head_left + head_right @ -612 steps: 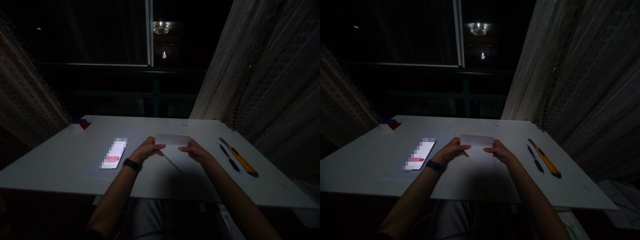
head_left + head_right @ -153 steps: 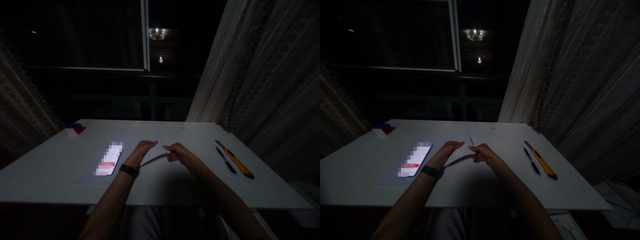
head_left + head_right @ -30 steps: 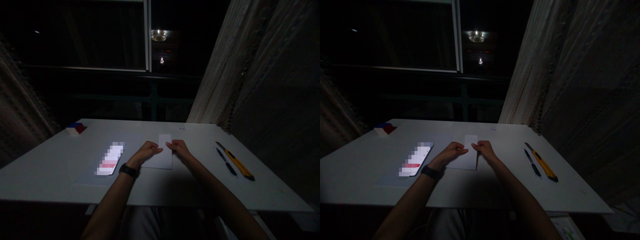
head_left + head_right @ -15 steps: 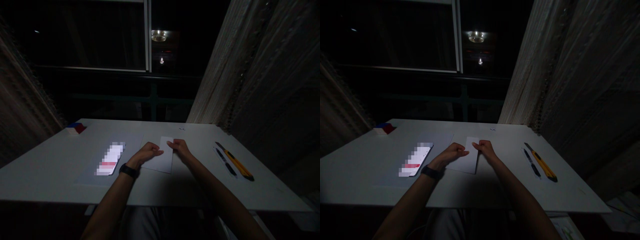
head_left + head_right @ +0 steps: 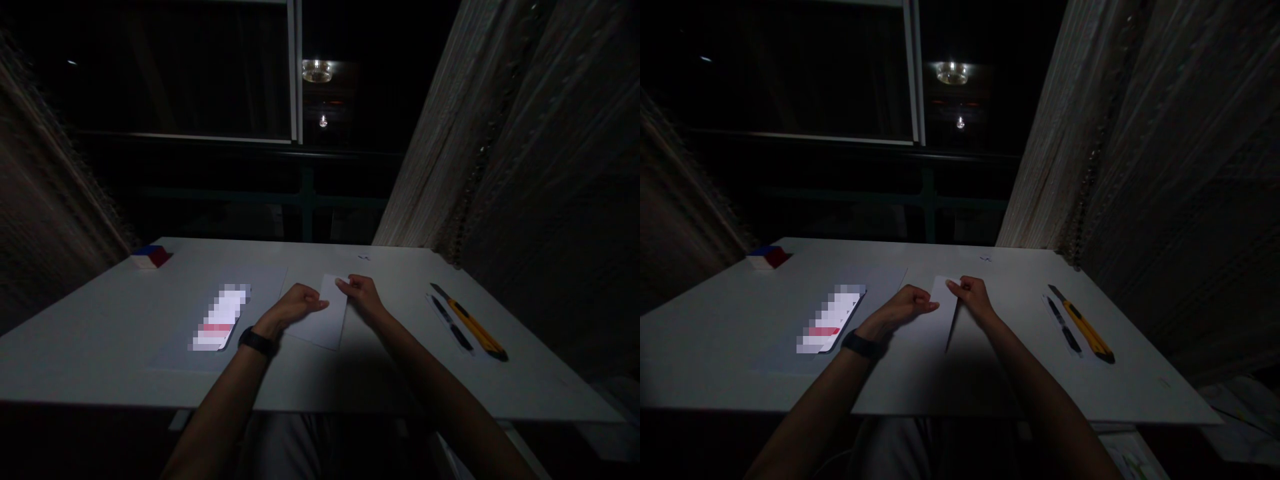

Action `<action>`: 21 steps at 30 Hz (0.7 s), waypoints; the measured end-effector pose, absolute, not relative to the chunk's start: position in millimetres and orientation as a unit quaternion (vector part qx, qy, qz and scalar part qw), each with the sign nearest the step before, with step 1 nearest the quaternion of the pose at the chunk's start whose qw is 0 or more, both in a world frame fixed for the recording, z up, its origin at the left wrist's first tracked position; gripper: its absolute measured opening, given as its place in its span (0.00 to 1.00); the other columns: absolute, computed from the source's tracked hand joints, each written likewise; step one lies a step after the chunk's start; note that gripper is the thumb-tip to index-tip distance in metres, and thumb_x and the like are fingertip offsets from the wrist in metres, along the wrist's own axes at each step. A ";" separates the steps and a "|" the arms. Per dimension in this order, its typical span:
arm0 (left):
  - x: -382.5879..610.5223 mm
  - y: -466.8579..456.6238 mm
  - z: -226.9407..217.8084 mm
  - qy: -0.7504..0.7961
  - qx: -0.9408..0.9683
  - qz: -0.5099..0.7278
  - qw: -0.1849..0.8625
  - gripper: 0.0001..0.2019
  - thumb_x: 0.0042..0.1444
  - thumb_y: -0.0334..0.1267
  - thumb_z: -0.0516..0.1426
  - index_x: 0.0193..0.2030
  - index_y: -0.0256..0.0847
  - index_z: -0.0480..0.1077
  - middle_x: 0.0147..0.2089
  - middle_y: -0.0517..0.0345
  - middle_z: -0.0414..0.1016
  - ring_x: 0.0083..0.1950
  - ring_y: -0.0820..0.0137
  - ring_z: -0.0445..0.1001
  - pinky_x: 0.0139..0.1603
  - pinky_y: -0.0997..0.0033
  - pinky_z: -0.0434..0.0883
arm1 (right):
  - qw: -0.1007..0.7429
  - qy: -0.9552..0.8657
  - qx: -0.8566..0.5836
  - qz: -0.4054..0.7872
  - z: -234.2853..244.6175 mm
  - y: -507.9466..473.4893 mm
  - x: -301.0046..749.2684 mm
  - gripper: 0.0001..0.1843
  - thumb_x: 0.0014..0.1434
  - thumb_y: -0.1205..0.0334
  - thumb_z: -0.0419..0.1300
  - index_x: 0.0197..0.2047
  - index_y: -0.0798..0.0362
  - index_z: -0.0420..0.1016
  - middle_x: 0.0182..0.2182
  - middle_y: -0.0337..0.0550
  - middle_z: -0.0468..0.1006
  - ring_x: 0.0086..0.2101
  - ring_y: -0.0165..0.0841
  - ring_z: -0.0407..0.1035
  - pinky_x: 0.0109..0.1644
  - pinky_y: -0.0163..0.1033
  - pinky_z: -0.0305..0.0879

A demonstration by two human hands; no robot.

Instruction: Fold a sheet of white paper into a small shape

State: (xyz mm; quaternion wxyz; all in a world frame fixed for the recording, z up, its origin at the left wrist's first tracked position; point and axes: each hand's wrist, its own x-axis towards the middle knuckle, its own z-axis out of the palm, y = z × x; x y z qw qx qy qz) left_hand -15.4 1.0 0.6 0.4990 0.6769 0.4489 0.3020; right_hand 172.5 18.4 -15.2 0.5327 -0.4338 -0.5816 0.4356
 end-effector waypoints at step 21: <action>-16.9 4.2 -3.7 0.457 0.667 0.301 0.506 0.23 0.40 0.55 0.60 0.17 0.38 0.59 0.17 0.68 0.51 0.20 0.79 0.47 0.22 0.73 0.43 | 0.527 -0.568 -0.449 0.445 -14.3 22.2 175.6 0.27 0.41 0.37 0.61 0.13 0.53 0.64 0.11 0.38 0.66 0.15 0.27 0.59 0.20 0.34 0.54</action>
